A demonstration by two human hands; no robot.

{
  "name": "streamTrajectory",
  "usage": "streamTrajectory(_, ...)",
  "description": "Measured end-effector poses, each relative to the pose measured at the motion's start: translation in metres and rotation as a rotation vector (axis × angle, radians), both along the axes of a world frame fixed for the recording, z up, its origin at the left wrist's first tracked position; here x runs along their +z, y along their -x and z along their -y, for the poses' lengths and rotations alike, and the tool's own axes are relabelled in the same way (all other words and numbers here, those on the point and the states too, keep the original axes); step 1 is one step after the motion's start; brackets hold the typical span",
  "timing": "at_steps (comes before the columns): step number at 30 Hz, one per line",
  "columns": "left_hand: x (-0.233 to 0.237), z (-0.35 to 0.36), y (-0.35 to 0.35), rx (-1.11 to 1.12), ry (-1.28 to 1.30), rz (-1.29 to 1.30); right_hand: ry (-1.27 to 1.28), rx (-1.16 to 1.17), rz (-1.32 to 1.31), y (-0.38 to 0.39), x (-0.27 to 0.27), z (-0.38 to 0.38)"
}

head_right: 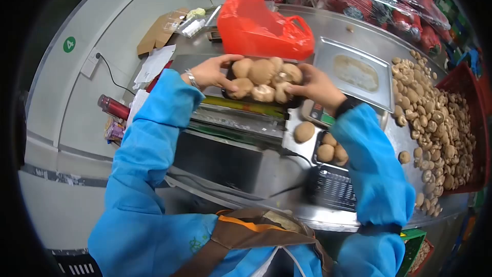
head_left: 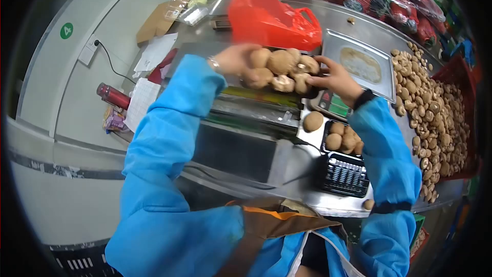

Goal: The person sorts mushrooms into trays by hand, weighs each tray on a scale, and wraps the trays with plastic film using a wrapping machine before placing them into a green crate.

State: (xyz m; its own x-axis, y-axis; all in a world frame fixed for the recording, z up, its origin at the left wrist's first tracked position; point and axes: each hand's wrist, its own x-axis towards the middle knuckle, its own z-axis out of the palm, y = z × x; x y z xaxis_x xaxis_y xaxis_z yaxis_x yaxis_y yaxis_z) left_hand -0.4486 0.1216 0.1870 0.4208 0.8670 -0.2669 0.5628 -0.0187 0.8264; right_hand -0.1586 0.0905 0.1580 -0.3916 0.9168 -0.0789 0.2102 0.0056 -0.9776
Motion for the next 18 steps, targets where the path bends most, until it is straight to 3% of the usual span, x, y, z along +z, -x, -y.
streamTrajectory(5,-0.013,-0.035,0.103,-0.003,0.079,-0.025,-0.018,0.023,0.065,0.116,-0.033,-0.048)
streamTrajectory(7,-0.031,-0.041,0.119,-0.085,0.136,-0.029,0.030,-0.019,0.252,0.131,-0.048,-0.051)
streamTrajectory(10,-0.065,-0.043,0.141,0.031,0.182,0.150,-0.142,-0.144,0.382,0.124,-0.039,-0.029)
streamTrajectory(11,-0.057,-0.035,0.149,0.062,0.032,0.035,-0.194,-0.211,0.502,0.116,-0.023,-0.017)
streamTrajectory(12,-0.052,-0.027,0.161,0.097,-0.117,-0.081,-0.336,-0.057,0.720,0.103,0.004,0.000)
streamTrajectory(13,-0.055,-0.019,0.187,-0.088,-0.347,-0.106,-0.478,0.113,0.930,0.087,0.022,0.016)
streamTrajectory(14,-0.048,-0.002,0.207,-0.237,-0.645,-0.231,-0.565,0.199,0.908,0.068,0.017,0.029)
streamTrajectory(15,-0.040,0.013,0.213,-0.239,-0.636,-0.224,-0.651,0.280,0.879,0.058,0.011,0.044)
streamTrajectory(17,-0.029,0.033,0.220,-0.488,-1.029,-0.654,-0.724,0.314,0.938,0.071,0.003,0.064)
streamTrajectory(18,-0.039,0.032,0.219,-0.482,-1.032,-0.655,-0.744,0.317,0.967,0.076,-0.011,0.063)
